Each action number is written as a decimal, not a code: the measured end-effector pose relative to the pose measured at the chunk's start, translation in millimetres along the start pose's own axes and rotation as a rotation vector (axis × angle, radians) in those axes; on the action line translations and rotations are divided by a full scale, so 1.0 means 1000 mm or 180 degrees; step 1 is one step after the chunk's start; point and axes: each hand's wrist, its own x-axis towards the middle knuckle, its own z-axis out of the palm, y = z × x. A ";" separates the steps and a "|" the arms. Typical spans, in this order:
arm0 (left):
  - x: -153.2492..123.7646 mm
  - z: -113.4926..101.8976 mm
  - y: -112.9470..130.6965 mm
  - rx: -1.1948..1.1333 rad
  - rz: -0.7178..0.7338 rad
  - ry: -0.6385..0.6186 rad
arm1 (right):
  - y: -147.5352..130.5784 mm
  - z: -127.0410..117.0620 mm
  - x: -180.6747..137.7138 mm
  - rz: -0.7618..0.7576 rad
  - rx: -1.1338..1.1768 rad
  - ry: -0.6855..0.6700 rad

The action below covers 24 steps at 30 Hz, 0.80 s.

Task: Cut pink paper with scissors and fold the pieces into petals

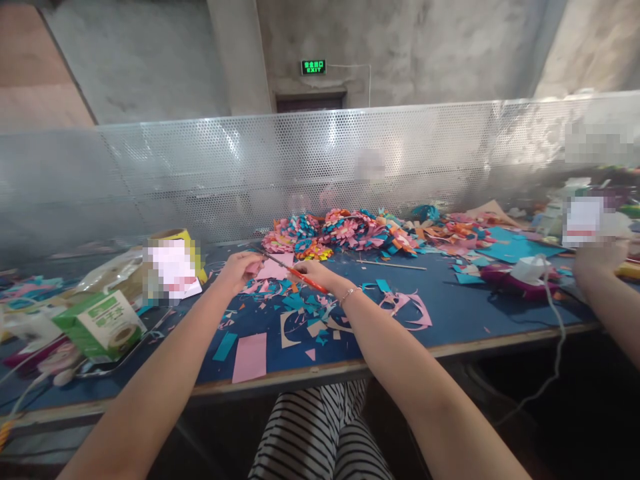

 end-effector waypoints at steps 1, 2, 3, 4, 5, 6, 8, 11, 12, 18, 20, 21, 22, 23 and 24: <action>0.000 0.000 0.000 -0.0012 -0.0013 0.0001 | 0.000 0.000 0.000 0.0028 0.0002 -0.0008; 0.000 0.000 0.001 -0.0021 -0.0026 0.0005 | 0.000 -0.001 -0.001 0.0037 -0.0002 -0.0021; 0.000 0.000 0.001 -0.0027 -0.0036 0.0010 | 0.001 -0.001 0.000 0.0029 -0.0017 -0.0028; 0.000 0.000 0.001 -0.0027 -0.0043 0.0005 | 0.003 -0.001 0.001 0.0009 -0.0051 -0.0022; 0.000 0.000 0.001 -0.0023 -0.0053 -0.0005 | 0.005 -0.001 0.003 -0.0002 -0.0120 0.0005; 0.000 0.000 0.001 -0.0018 -0.0066 -0.0011 | 0.007 -0.001 0.005 0.0022 -0.0234 0.0069; 0.000 -0.001 0.000 -0.0022 -0.0097 0.0027 | 0.013 0.000 0.011 0.0192 -0.0619 0.0336; 0.002 -0.001 -0.003 -0.0100 -0.0100 0.0110 | 0.024 -0.001 0.016 0.0724 -0.1303 0.0833; 0.002 -0.001 -0.004 -0.0139 -0.0075 0.0119 | 0.027 -0.002 0.016 0.0921 -0.1501 0.0897; 0.010 0.001 -0.016 -0.0035 0.0213 0.0296 | 0.035 -0.008 0.009 0.1734 -0.2409 0.0135; 0.011 0.001 -0.019 0.0025 0.0266 0.0331 | 0.033 -0.009 0.008 0.1795 -0.2469 0.0042; 0.012 0.002 -0.020 0.0023 0.0288 0.0322 | 0.032 -0.009 0.008 0.1793 -0.2506 0.0063; 0.012 0.002 -0.022 0.0000 0.0314 0.0294 | 0.030 -0.009 0.007 0.1795 -0.2555 0.0113; 0.012 0.002 -0.023 -0.0020 0.0341 0.0254 | 0.028 -0.008 0.007 0.1804 -0.2610 0.0177; 0.012 0.003 -0.023 -0.0013 0.0361 0.0216 | 0.026 -0.007 0.006 0.1812 -0.2659 0.0256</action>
